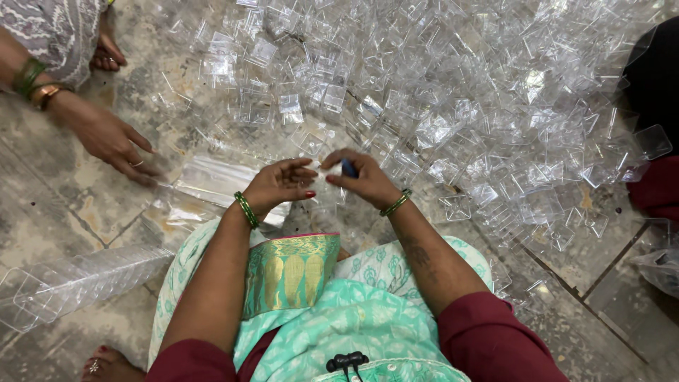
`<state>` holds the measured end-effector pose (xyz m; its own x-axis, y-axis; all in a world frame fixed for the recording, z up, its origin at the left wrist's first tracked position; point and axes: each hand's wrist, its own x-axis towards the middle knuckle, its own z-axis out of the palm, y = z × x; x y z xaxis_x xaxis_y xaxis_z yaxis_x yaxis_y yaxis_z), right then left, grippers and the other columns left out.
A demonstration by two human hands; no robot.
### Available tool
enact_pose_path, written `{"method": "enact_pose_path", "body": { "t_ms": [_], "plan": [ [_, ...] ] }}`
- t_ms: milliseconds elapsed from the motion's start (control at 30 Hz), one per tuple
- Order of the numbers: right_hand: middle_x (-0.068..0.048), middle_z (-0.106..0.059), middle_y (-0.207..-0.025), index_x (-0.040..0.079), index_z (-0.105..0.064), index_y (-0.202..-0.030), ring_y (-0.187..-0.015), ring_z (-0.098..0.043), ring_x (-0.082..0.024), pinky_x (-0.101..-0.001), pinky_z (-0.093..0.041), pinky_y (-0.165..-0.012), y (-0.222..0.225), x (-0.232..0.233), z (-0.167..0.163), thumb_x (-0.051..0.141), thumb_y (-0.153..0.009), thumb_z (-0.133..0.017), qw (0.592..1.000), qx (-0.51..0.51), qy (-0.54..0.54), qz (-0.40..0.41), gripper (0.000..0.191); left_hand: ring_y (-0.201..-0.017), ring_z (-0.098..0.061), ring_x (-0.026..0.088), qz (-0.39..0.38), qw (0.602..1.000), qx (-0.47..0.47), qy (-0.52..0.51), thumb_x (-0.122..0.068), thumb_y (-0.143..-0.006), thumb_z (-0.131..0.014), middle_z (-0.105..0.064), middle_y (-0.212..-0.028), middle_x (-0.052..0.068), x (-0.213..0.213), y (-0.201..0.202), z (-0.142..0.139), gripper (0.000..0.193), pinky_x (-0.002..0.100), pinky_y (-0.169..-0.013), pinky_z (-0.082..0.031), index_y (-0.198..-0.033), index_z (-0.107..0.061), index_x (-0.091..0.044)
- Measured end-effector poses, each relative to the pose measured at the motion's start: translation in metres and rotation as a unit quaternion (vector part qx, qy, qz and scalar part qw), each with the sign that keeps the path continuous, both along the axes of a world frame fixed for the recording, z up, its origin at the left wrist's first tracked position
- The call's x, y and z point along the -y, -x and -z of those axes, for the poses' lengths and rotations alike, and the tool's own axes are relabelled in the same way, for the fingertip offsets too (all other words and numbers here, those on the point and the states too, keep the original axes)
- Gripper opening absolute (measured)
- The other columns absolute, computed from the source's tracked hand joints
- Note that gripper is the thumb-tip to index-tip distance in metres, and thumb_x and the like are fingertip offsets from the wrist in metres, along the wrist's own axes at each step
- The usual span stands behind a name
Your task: The person sits on the floor among large piles of clear plastic boxes and trims excess plastic from the edges of each box using a small blade held in one hand, placing finished boxes aside and picking up the next box.
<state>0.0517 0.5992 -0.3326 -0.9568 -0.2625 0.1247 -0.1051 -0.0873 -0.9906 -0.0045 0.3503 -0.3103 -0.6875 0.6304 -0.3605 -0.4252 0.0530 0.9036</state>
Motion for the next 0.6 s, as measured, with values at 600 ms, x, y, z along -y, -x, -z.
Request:
{"method": "enact_pose_path", "body": {
  "t_ms": [600],
  "plan": [
    [0.000,-0.073,-0.094,0.006,-0.070,-0.106,-0.058,-0.042,-0.001,-0.0201,-0.034,-0.051,0.020,-0.015,0.019,0.022,-0.097,-0.070,0.972,0.122,0.074,0.185,0.018,-0.128,-0.049,0.037,-0.046,0.820,-0.518,0.240,-0.001,-0.064,-0.080,-0.044,-0.133,0.017,-0.028,0.057,-0.019,0.079,0.042,-0.109,-0.046,-0.136,-0.050,-0.009]
  ]
}}
